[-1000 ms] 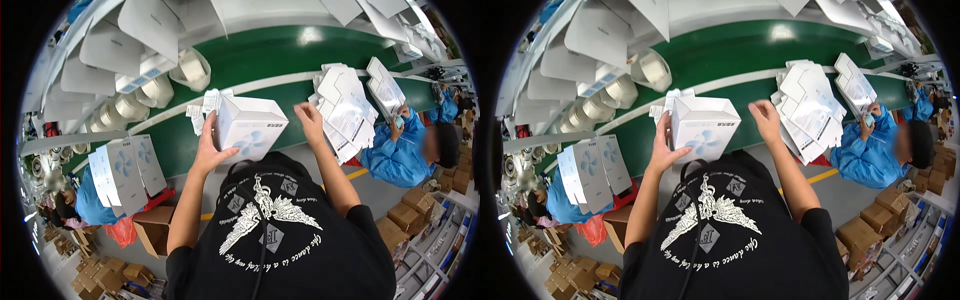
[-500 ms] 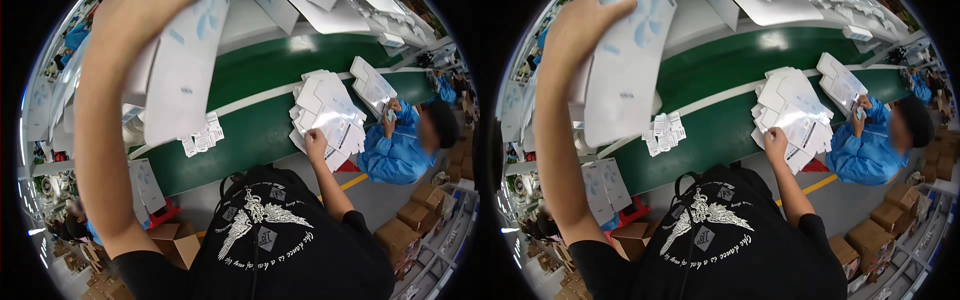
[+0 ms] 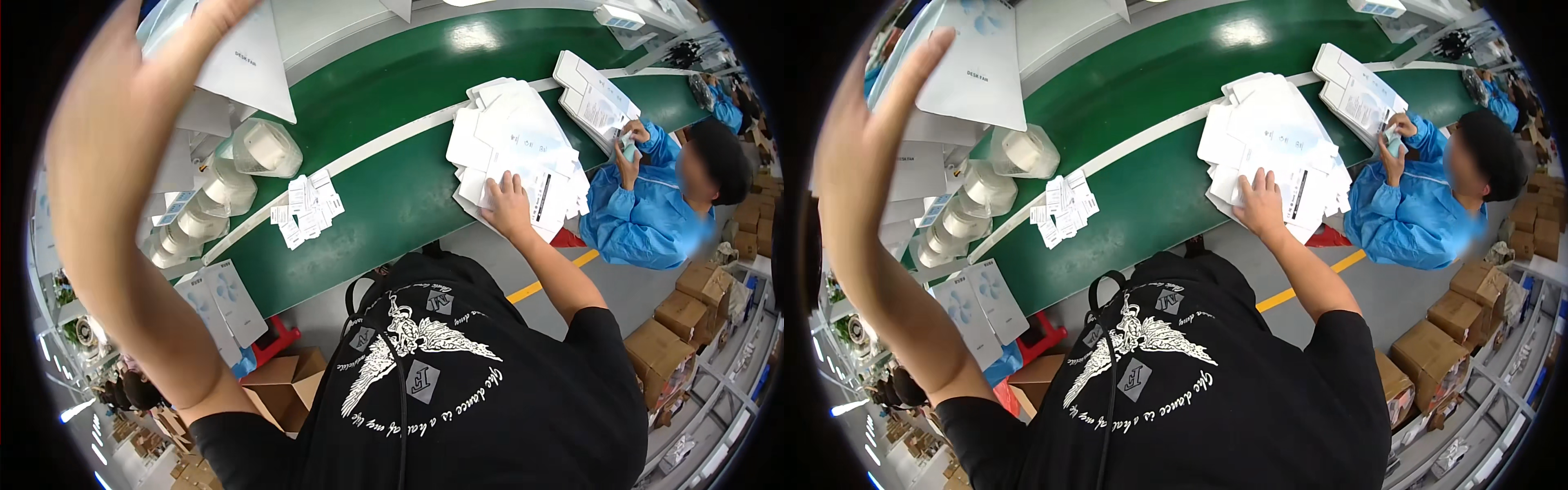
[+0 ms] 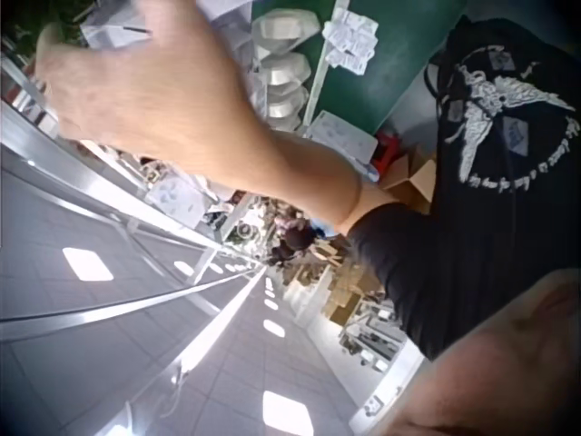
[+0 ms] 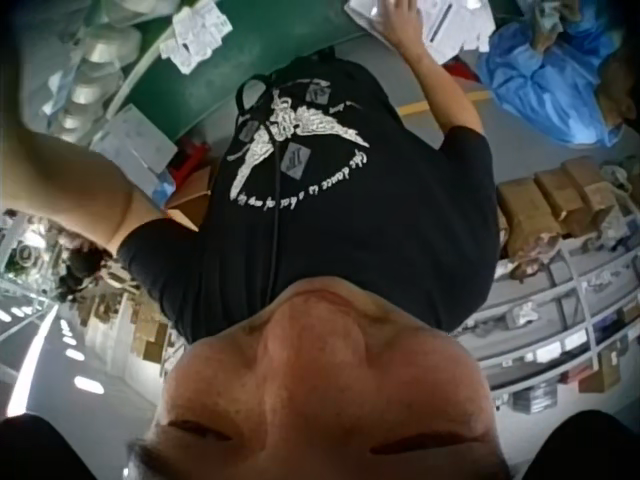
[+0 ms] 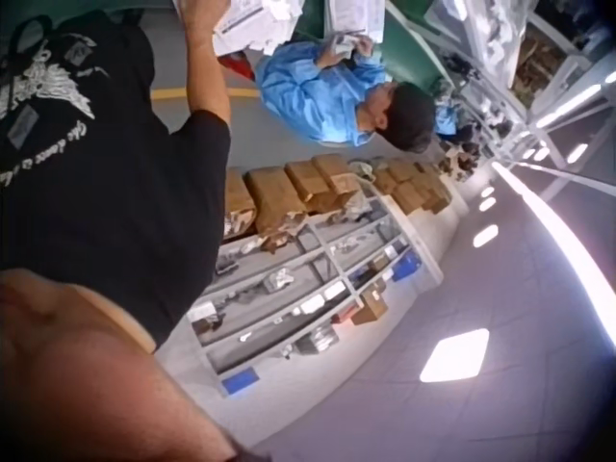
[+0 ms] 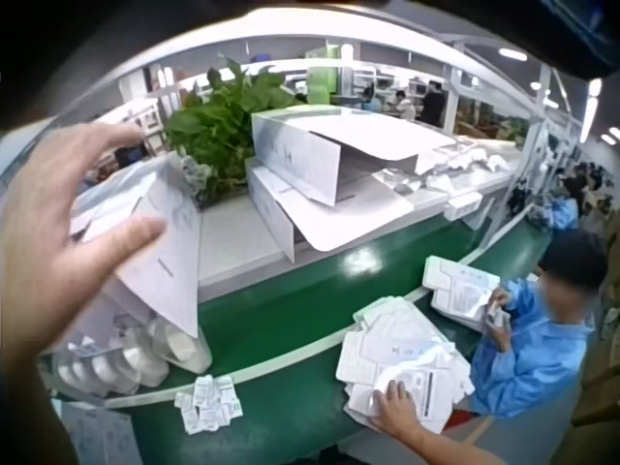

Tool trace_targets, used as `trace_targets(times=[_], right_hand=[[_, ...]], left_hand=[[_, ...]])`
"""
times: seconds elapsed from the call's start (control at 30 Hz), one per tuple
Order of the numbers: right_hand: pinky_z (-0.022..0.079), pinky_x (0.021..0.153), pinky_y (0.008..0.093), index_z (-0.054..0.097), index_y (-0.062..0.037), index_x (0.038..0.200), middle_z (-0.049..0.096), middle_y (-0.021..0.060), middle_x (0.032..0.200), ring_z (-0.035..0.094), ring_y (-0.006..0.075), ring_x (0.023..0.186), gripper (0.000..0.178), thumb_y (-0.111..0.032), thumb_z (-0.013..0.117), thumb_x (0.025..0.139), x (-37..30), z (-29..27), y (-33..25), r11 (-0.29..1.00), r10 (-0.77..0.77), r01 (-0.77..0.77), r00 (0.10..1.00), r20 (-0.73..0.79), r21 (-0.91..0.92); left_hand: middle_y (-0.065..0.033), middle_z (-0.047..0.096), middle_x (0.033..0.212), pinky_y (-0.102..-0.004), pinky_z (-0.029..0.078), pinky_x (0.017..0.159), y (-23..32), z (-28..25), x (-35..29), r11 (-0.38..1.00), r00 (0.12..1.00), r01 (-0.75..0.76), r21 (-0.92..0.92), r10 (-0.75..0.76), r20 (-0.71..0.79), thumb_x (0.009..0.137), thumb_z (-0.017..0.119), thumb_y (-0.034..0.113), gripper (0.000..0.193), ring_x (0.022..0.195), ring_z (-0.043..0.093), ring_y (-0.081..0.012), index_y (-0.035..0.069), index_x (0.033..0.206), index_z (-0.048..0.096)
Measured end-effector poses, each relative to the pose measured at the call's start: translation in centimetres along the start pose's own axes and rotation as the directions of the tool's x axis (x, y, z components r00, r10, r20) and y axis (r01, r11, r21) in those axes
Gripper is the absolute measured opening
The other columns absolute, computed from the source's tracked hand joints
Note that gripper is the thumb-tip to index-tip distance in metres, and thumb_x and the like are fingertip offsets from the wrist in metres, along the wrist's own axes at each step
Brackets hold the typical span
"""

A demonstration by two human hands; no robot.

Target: Placing electronic components, accessories, and instruction manuals into retail boxes on an assembly line.

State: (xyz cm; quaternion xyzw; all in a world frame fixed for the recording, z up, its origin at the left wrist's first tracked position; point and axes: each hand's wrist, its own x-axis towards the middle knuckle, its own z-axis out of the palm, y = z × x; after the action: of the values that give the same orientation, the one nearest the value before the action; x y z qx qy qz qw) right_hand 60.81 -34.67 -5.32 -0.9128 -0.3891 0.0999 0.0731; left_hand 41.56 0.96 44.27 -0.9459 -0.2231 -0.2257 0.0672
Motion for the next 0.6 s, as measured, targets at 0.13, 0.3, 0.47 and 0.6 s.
trace_targets(times=[0.13, 0.3, 0.47, 0.6], right_hand=[[0.034, 0.122, 0.0618, 0.068, -0.0143, 0.135, 0.054, 0.0221, 0.154, 0.049, 0.0449, 0.144, 0.060, -0.034, 0.086, 0.082, -2.6, 0.1, 1.4, 0.984, -0.172, 0.178, 0.974, -0.148, 0.031], [0.032, 0.124, 0.0593, 0.077, -0.0140, 0.118, 0.075, 0.0097, 0.128, 0.066, 0.0307, 0.130, 0.031, -0.014, 0.078, 0.088, -1.8, -4.9, -0.1, 0.917, -0.324, 0.393, 0.836, -0.442, 0.072], [0.037, 0.122, 0.0575, 0.078, -0.0125, 0.113, 0.080, 0.0076, 0.104, 0.076, 0.0267, 0.100, 0.026, -0.006, 0.076, 0.087, 1.0, -12.5, -5.2, 0.859, -0.458, 0.510, 0.717, -0.525, -0.052], [0.041, 0.120, 0.0555, 0.077, -0.0074, 0.108, 0.079, 0.0099, 0.094, 0.076, 0.0244, 0.086, 0.023, -0.003, 0.076, 0.086, 2.2, -18.0, -14.4, 0.615, -0.709, 0.787, 0.579, -0.403, 0.047]], left_hand=[[-0.0155, 0.074, 0.127, -0.0445, 0.053, 0.100, 3.2, 5.5, -10.0, 0.792, 0.891, -0.448, -0.416, 0.358, -0.278, 0.080, 0.091, 0.027, 0.053, 0.116, 0.069, -0.0327, 0.005, 0.126, 0.075], [-0.0139, 0.070, 0.128, -0.0463, 0.052, 0.102, 8.5, 14.6, -19.4, 0.626, 0.969, -0.133, -0.768, 0.246, 0.032, 0.081, 0.088, 0.018, 0.038, 0.120, 0.066, -0.0364, 0.005, 0.112, 0.072], [-0.0169, 0.068, 0.130, -0.0459, 0.048, 0.110, 10.5, 17.4, -19.7, 0.719, 0.959, -0.230, -0.656, 0.280, -0.030, 0.084, 0.080, 0.014, 0.057, 0.126, 0.064, -0.0345, -0.002, 0.136, 0.061], [-0.0198, 0.072, 0.118, -0.0481, 0.054, 0.102, 10.1, 18.2, -18.3, 0.949, 0.971, -0.235, -0.209, 0.218, -0.098, 0.086, 0.073, 0.014, 0.079, 0.119, 0.070, -0.0326, -0.011, 0.153, 0.041]])
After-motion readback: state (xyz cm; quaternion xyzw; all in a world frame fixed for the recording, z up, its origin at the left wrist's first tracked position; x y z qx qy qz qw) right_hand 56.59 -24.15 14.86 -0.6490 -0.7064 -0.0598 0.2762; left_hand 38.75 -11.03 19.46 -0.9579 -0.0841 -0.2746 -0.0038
